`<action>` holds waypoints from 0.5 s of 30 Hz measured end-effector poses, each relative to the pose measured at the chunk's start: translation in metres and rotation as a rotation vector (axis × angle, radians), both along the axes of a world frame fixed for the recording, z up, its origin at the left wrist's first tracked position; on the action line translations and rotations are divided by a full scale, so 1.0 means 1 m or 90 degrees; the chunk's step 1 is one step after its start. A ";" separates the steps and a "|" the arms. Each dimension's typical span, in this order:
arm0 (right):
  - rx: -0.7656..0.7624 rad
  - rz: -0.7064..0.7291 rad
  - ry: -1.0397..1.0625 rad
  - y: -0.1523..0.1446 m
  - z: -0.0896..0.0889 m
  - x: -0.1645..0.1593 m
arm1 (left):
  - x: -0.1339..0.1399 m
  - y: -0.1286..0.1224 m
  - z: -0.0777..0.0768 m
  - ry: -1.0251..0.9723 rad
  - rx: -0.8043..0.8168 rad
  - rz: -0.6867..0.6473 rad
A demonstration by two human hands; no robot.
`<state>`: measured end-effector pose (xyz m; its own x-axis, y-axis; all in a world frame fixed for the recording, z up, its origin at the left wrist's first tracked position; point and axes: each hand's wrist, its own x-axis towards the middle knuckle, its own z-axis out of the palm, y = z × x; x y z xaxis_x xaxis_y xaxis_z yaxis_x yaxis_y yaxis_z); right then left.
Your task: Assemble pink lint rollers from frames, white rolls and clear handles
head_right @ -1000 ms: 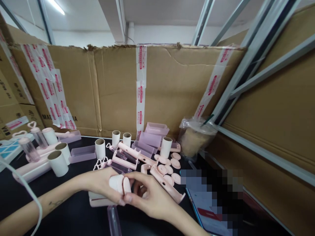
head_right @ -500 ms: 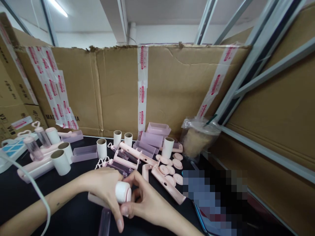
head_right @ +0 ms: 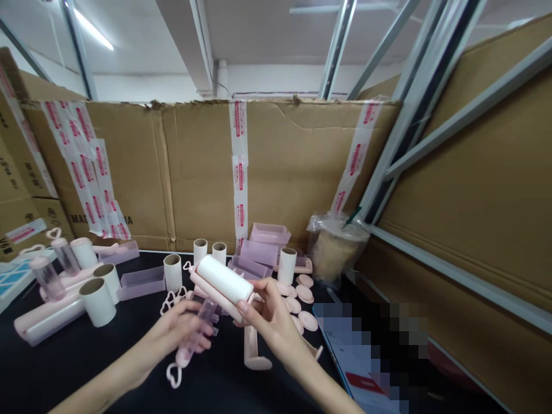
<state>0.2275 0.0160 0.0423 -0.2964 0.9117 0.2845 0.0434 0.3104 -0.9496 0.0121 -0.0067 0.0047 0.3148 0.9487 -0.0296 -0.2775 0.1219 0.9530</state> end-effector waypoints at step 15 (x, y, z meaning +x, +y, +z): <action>0.336 -0.236 -0.656 0.187 0.055 0.058 | -0.017 0.007 -0.028 0.142 0.214 0.138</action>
<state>0.2855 0.2033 0.0974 -0.3486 0.8319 0.4317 0.8711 0.4576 -0.1784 -0.0047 0.0000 -0.0236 0.1285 0.9607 0.2459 -0.0462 -0.2419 0.9692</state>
